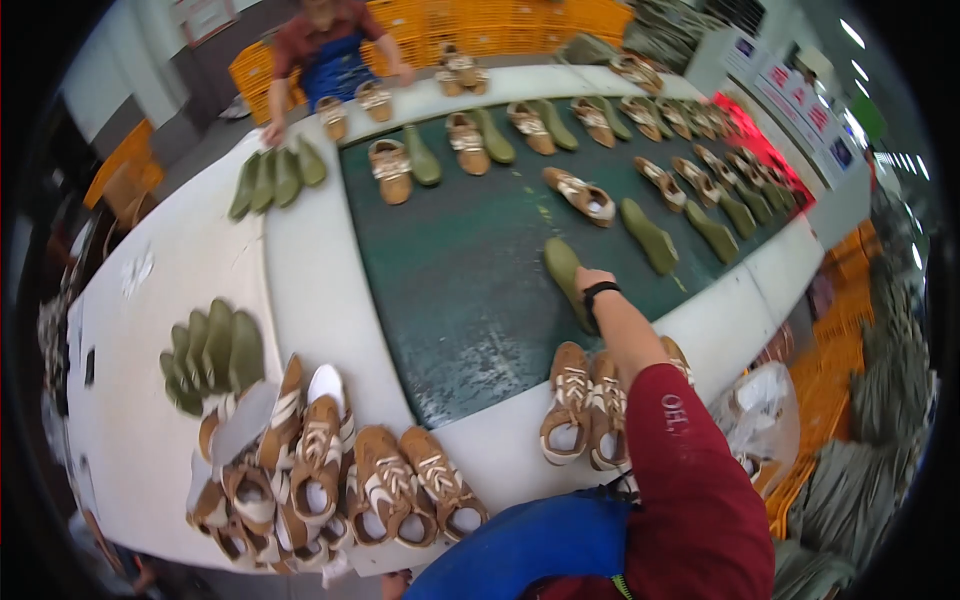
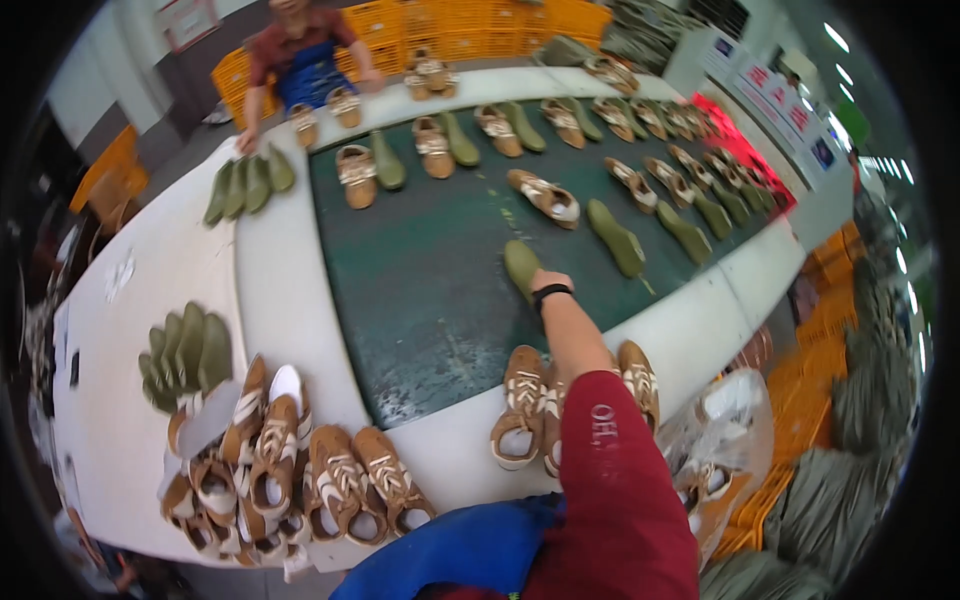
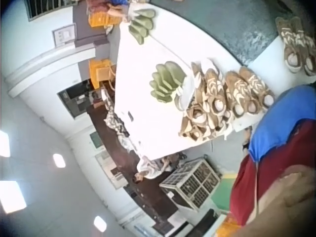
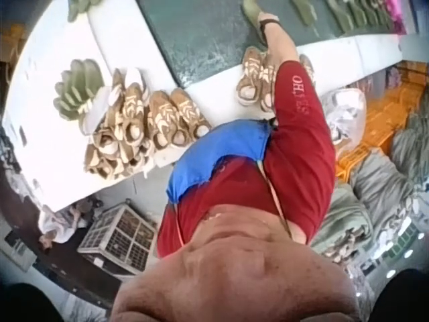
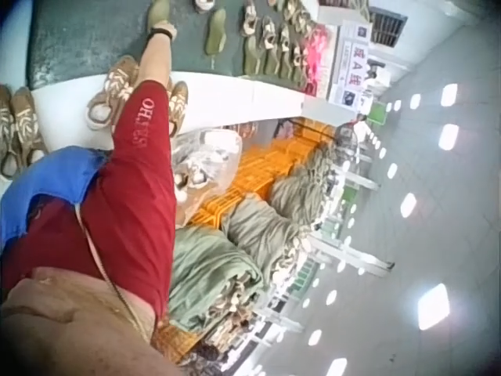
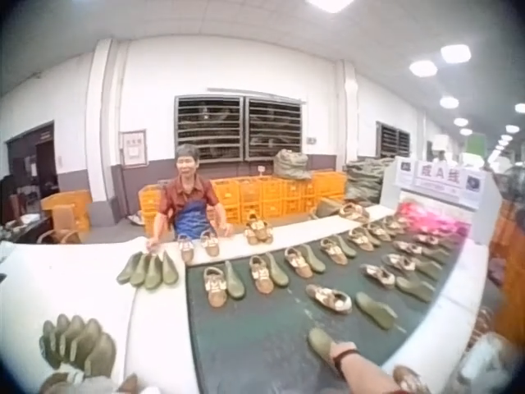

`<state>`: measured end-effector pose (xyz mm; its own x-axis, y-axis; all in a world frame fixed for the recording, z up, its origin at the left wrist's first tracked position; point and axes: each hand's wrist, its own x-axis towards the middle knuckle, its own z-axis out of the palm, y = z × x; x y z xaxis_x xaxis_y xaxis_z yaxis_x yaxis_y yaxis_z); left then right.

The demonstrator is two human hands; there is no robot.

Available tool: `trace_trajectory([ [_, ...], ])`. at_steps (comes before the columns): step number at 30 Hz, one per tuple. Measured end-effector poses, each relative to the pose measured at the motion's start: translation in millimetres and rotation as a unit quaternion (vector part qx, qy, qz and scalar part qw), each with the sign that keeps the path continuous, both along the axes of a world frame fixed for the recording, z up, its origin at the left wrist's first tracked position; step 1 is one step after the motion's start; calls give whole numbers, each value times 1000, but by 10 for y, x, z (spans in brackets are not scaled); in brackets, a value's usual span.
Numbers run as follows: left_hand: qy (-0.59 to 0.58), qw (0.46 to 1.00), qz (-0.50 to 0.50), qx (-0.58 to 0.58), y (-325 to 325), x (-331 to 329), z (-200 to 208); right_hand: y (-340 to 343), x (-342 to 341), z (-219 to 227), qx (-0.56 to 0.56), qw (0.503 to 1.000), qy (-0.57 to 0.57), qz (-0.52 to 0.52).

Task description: The recorder sorts shoe uppers and insoles from bags and prepares them by inserting shoe lasts for assembly.

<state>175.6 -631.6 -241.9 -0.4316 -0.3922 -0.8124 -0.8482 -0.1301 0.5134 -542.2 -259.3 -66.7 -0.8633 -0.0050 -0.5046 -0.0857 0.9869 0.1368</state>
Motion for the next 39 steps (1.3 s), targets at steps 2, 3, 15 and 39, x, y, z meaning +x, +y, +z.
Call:
trace_trajectory([
  [2, 22, 998, 41, -44, 243, 148, -67, -98, -66, 72, 23, 999, -2, 43],
  [3, -37, 997, 5, -62, 288, 167, -17, -422, 14, 322, 10, 997, 31, 67],
  [15, -30, 992, 123, 12, 687, 345, 236, -4556, 1901, 1273, -393, 783, 3, 481],
  [39, 133, 981, -74, -121, -846, 482, 481, -3645, 580, 339, -345, 886, 137, 278],
])
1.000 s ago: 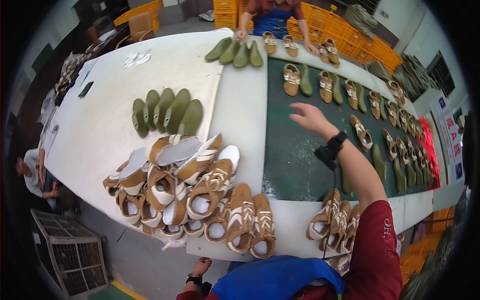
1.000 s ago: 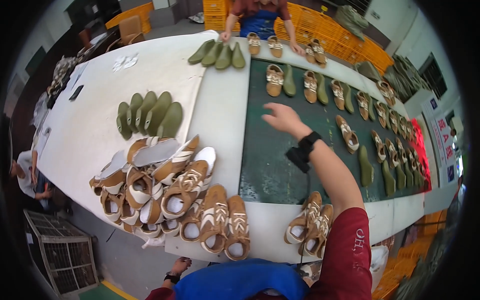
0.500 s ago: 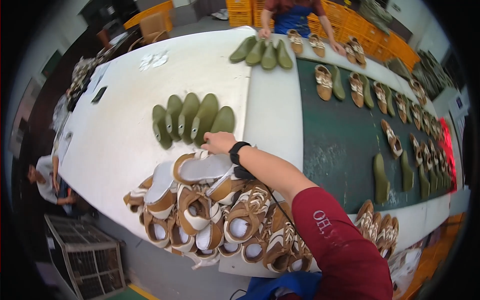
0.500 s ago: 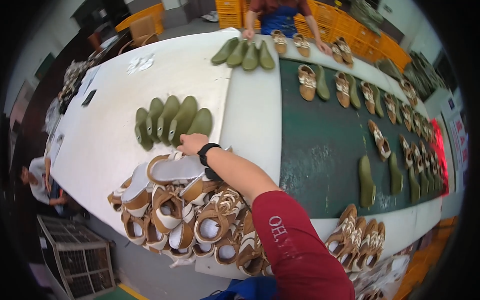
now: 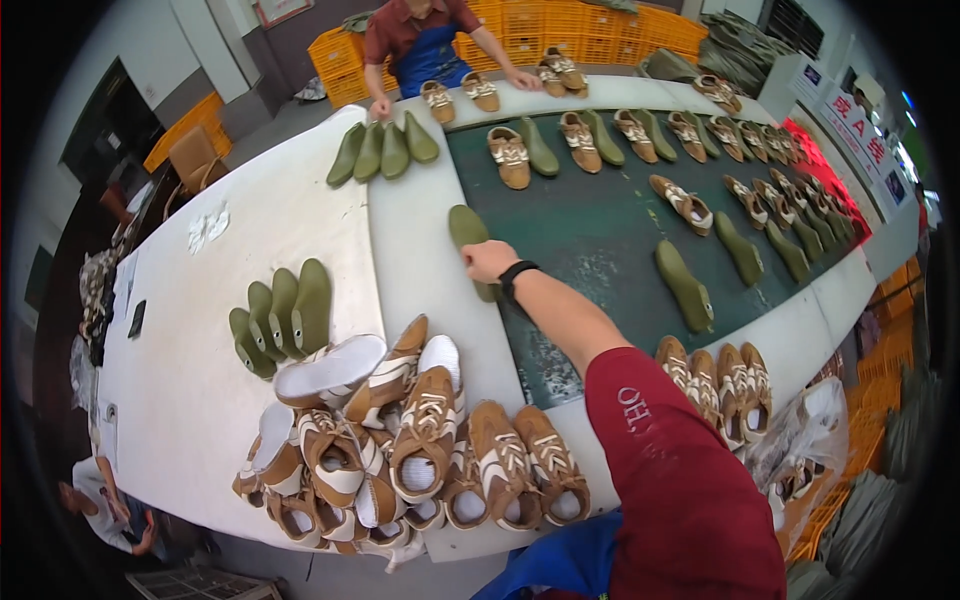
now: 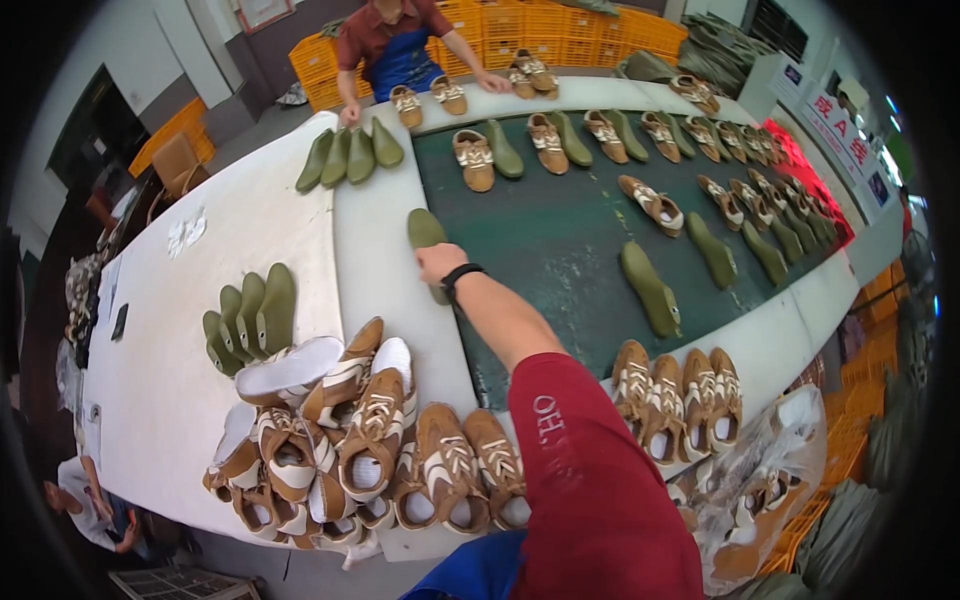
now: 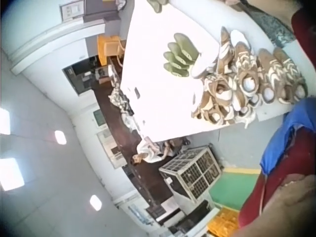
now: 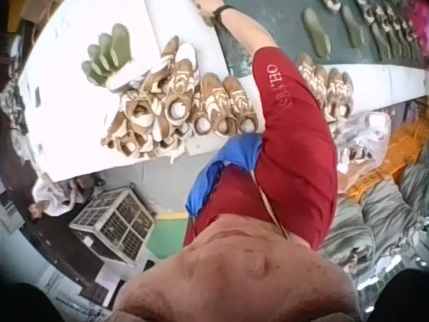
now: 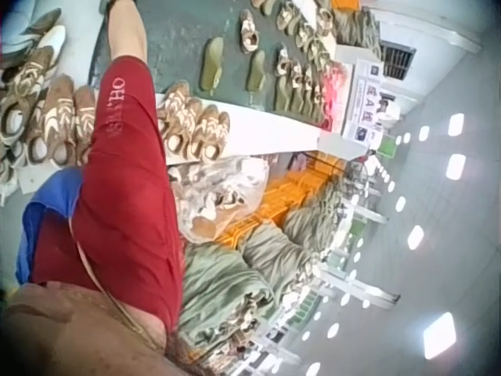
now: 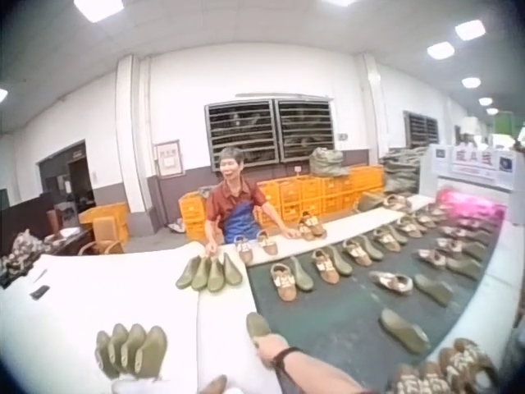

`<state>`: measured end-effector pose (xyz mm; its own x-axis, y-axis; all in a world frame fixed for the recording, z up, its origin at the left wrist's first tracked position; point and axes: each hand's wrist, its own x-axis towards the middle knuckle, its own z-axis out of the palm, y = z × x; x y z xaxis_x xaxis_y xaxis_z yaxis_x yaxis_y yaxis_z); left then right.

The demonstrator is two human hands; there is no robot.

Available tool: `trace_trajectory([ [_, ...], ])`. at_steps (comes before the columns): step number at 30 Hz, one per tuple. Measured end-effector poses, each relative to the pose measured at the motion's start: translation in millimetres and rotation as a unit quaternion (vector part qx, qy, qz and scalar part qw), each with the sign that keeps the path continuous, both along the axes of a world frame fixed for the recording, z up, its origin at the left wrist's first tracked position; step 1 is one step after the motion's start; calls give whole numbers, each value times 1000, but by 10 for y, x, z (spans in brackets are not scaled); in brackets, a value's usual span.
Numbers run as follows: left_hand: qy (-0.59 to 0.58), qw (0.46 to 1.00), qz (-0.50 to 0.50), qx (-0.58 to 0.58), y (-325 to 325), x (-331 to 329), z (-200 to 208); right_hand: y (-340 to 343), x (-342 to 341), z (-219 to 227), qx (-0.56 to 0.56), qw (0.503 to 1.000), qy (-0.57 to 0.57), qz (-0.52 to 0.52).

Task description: The recorder sorts shoe uppers and insoles from bags and prepares them by inserting shoe lasts for assembly.

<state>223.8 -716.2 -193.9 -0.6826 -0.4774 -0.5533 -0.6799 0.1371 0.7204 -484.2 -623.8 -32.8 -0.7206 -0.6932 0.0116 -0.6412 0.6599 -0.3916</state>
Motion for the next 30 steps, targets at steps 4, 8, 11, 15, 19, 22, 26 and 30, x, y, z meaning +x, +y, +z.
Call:
trace_trajectory([
  [4, 19, 998, -51, -20, 4, -366, 476, 1283, 79, -319, 78, 994, -59, -38],
  [8, 37, 993, -110, -32, 286, -836, 1018, 2016, 240, -330, 67, 982, -137, -113],
  [11, 42, 990, -129, -45, 637, -1060, 1499, 2379, 413, -271, 136, 977, -142, -83],
  [15, 47, 985, -158, -53, 1220, -1489, 2148, 2933, 614, -228, 143, 980, -130, -52],
  [19, 65, 967, -225, -104, 2024, -2041, 3007, 3365, 867, 315, -52, 992, -116, 3],
  [22, 153, 925, -344, -44, 2547, -3020, 2985, 4098, 1115, 761, -122, 982, -145, -2],
  [26, 270, 783, -518, -215, 3159, -3965, 2262, 4857, 1614, 1034, -69, 977, -192, 57],
  [30, 175, 752, -559, -302, 3472, -4158, 1942, 5182, 2457, 787, -87, 965, -237, 69],
])
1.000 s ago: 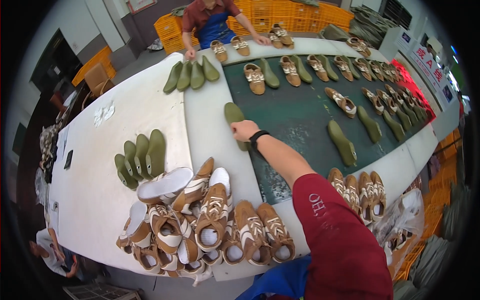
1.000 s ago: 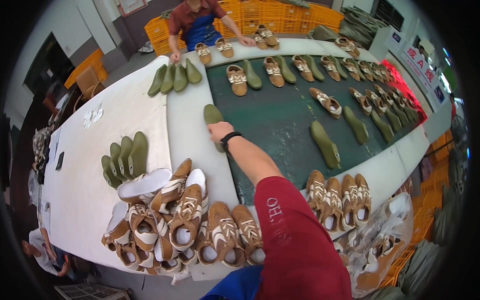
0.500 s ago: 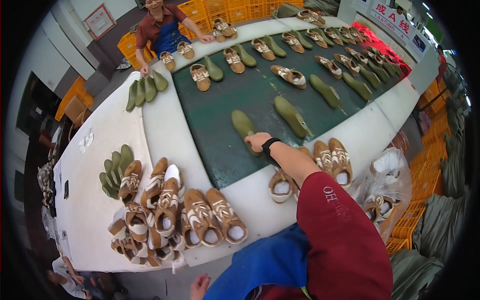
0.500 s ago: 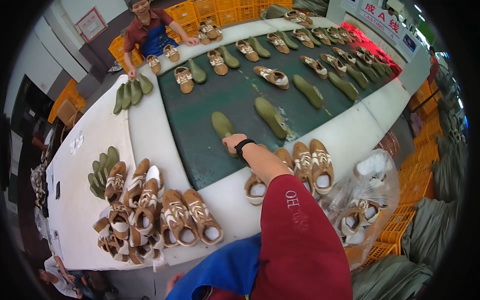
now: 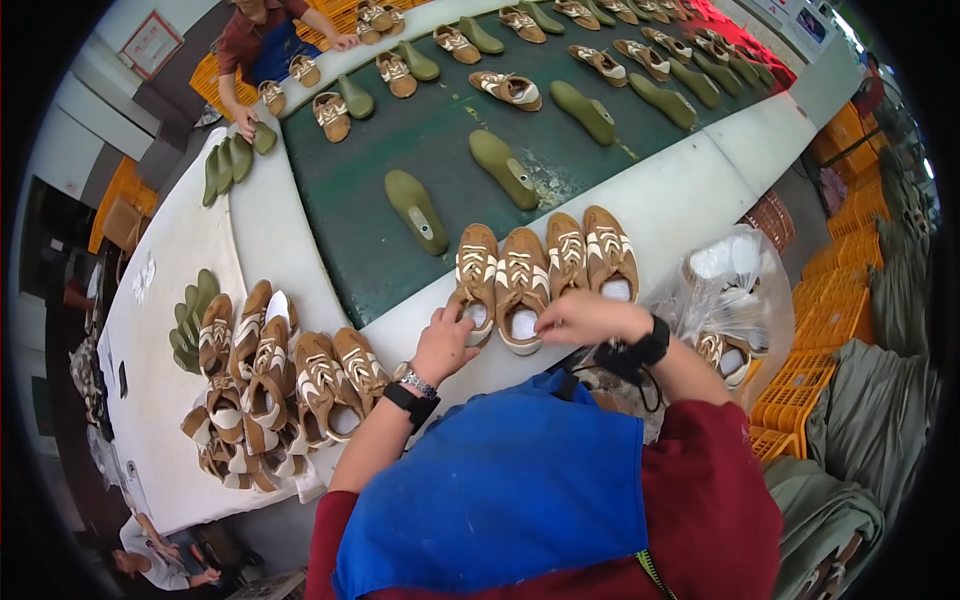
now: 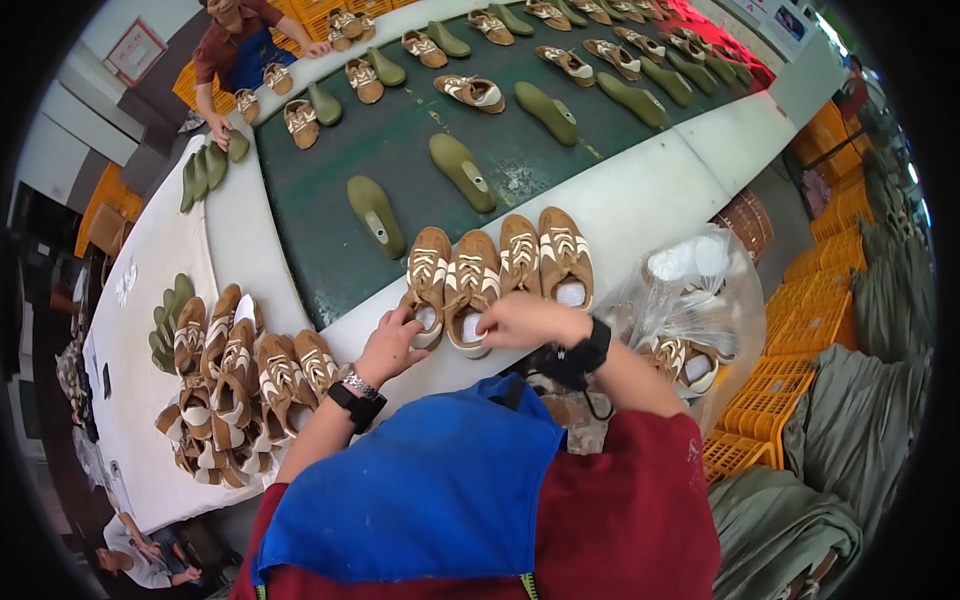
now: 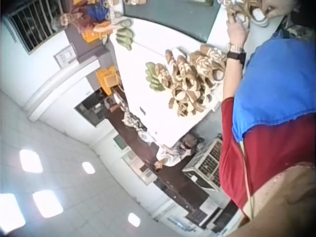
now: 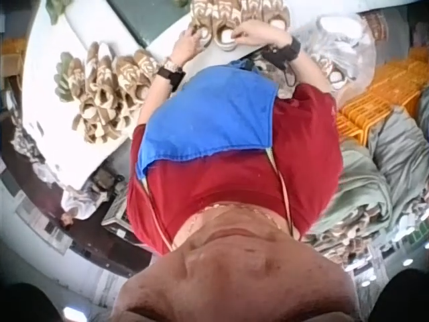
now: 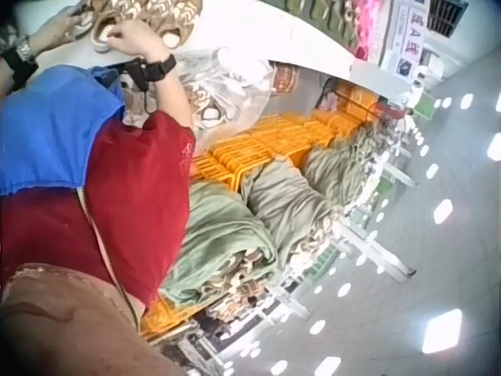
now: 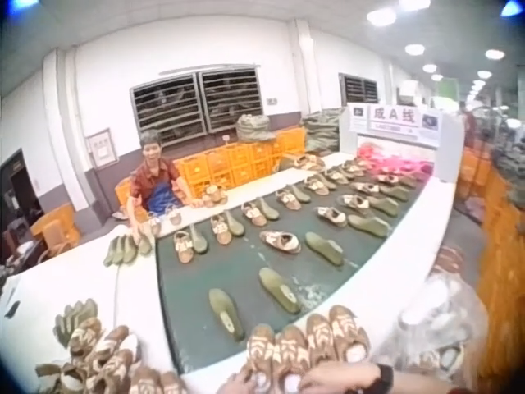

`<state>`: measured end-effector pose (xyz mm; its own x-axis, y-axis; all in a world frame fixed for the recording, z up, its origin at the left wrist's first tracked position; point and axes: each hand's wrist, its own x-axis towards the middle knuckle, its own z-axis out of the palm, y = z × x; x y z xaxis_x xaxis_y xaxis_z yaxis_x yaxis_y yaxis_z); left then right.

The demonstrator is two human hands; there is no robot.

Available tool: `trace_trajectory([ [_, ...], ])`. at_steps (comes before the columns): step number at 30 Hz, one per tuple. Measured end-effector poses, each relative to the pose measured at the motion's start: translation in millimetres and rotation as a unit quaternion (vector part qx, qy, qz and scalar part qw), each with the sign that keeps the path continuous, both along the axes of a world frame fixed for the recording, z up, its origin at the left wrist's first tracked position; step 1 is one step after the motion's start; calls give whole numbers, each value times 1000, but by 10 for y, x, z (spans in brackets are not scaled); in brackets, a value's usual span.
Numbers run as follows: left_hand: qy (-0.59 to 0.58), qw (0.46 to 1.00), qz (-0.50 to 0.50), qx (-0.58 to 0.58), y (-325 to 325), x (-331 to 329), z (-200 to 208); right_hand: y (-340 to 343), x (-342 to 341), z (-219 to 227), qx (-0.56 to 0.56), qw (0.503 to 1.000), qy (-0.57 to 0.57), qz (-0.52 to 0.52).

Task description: The recorder sorts shoe uppers and insoles from bags and prepares them by inserting shoe lasts for assembly.

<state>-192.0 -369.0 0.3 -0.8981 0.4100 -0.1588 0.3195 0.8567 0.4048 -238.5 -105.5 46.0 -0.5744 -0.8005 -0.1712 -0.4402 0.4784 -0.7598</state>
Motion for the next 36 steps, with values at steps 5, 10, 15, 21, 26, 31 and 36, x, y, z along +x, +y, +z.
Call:
trace_trajectory([
  [5, 69, 997, -36, -14, -74, -10, 6, -325, 318, -98, -93, 965, 35, -242],
  [10, 193, 976, -96, 32, -50, 196, 568, -930, 225, -100, -139, 924, 178, -310],
  [15, 92, 927, 193, 307, -304, 266, 770, -1223, 234, 5, -216, 906, 193, -308],
  [21, 171, 944, 159, 235, -477, 250, 918, -1337, 409, 277, -286, 918, 131, -243],
  [26, 145, 919, 168, 326, -510, 336, 1033, -1285, 453, 320, -380, 888, -52, -254],
  [31, 172, 888, 215, 368, -400, 420, 1138, -1272, 470, 500, -290, 910, 228, -188],
  [36, 204, 904, 136, 349, -413, 443, 1125, -1263, 555, 748, -225, 936, 191, -195],
])
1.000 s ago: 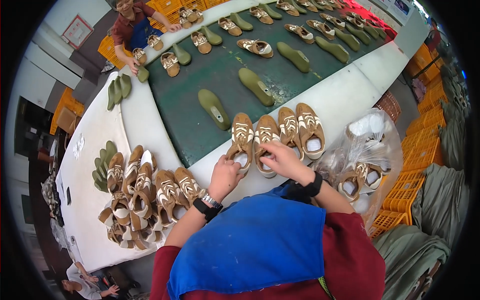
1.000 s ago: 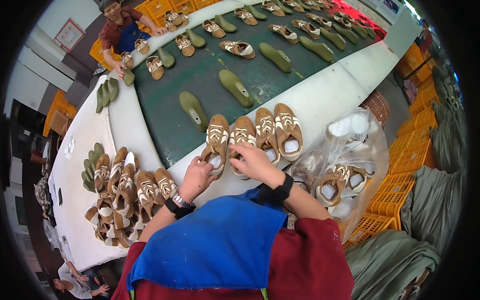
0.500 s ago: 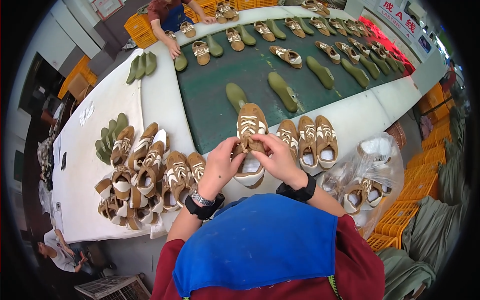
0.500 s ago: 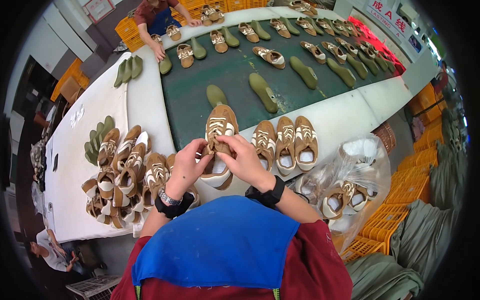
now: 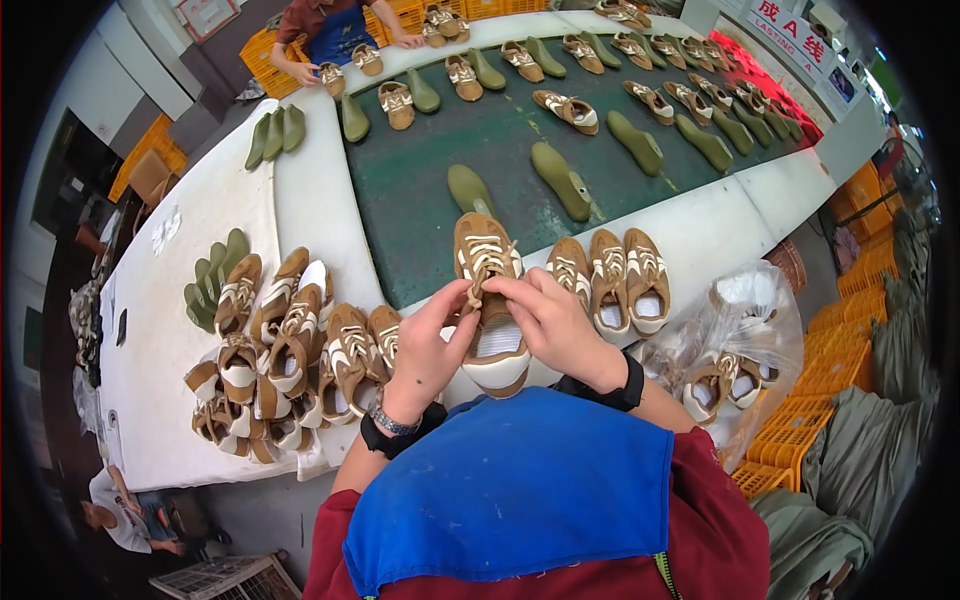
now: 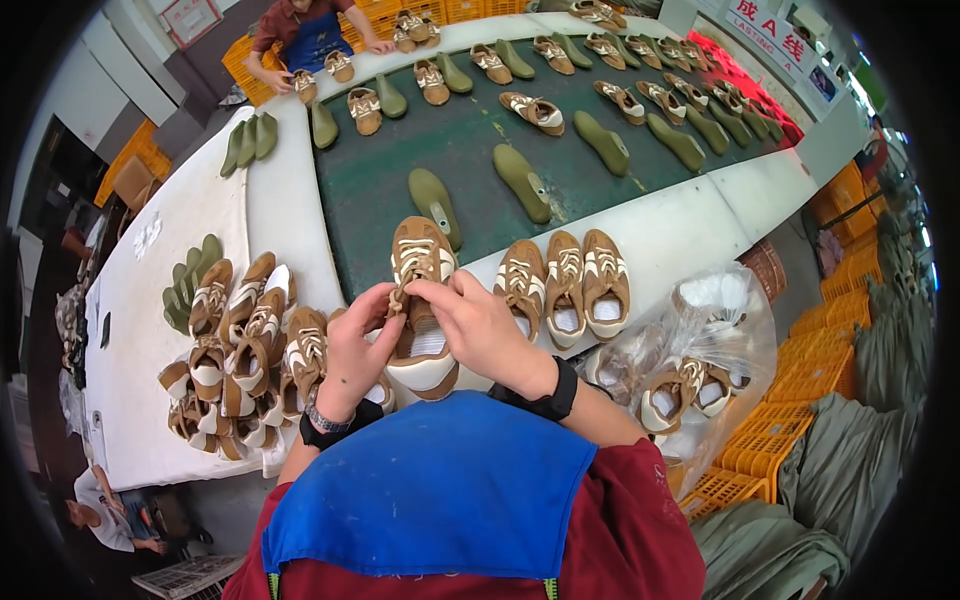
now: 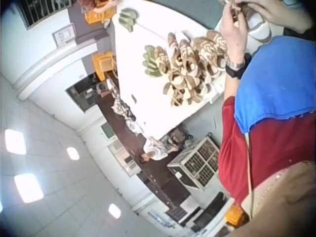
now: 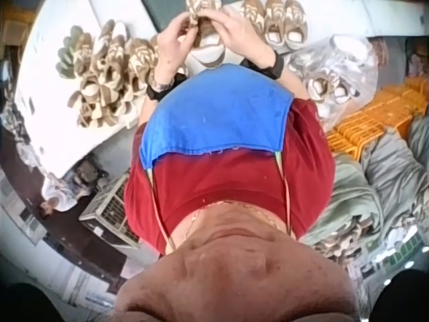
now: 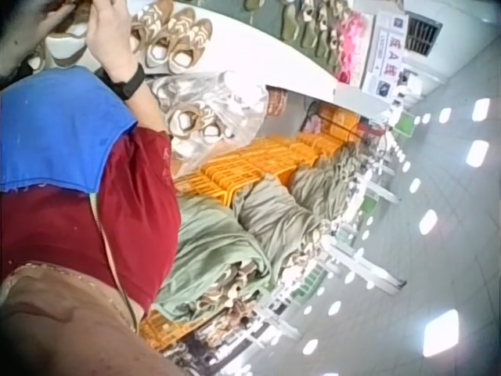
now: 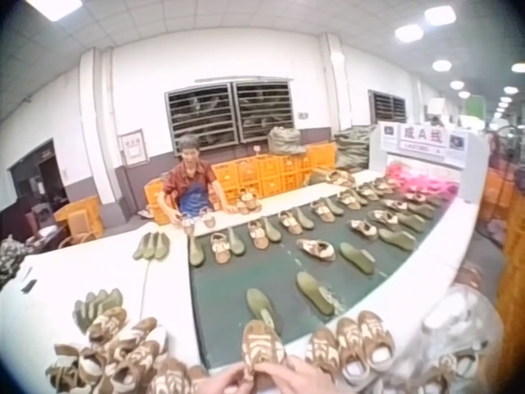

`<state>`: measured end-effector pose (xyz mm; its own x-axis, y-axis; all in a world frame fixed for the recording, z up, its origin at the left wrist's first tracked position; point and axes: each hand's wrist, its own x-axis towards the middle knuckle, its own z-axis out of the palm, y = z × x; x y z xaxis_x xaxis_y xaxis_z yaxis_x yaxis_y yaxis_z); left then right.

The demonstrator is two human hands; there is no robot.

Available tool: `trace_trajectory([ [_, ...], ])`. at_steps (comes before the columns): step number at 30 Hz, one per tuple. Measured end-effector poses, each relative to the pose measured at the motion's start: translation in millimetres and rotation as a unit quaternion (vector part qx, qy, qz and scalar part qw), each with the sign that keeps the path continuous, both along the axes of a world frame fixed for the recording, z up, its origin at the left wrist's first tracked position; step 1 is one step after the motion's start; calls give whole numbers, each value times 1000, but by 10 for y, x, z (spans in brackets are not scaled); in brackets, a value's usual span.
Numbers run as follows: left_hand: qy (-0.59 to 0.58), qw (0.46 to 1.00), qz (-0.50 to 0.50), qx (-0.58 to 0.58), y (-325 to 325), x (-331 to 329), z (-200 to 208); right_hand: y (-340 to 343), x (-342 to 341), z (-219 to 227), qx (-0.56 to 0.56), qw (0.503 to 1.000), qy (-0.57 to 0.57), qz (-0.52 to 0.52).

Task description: The recorder sorts shoe uppers and insoles from bags and prepares them by inserting shoe lasts for assembly.

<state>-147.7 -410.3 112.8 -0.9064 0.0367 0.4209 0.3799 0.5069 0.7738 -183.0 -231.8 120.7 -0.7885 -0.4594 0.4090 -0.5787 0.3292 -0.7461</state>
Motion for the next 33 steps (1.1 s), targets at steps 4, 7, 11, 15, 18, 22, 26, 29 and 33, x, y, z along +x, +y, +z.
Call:
trace_trajectory([
  [4, 29, 1000, 9, 8, 5, 63, 23, 9, 5, 87, 49, 999, 7, -17],
  [7, 31, 997, 69, 23, -22, 44, -9, 14, -18, 43, 108, 994, 12, 22],
  [11, -36, 990, 90, 99, -92, -101, -76, 65, -78, -38, 98, 987, -7, 125],
  [15, 35, 990, -41, -128, -96, -84, 83, 15, -89, -70, -32, 998, -13, 59],
  [18, 7, 988, -40, -151, -51, -103, 196, -45, -107, -73, -57, 998, -2, 12],
  [22, -1, 981, -36, -190, 8, -104, 250, -50, -83, -82, -129, 991, -44, -10],
  [26, 16, 974, -79, -212, -99, -92, 144, 43, -181, -185, -187, 977, -98, -34],
  [29, 2, 968, -132, -215, -168, -35, 137, 118, -304, -286, -247, 954, -167, -21],
  [33, -15, 984, -71, -160, -167, -86, 77, 105, -295, -172, -178, 965, -192, 9],
])
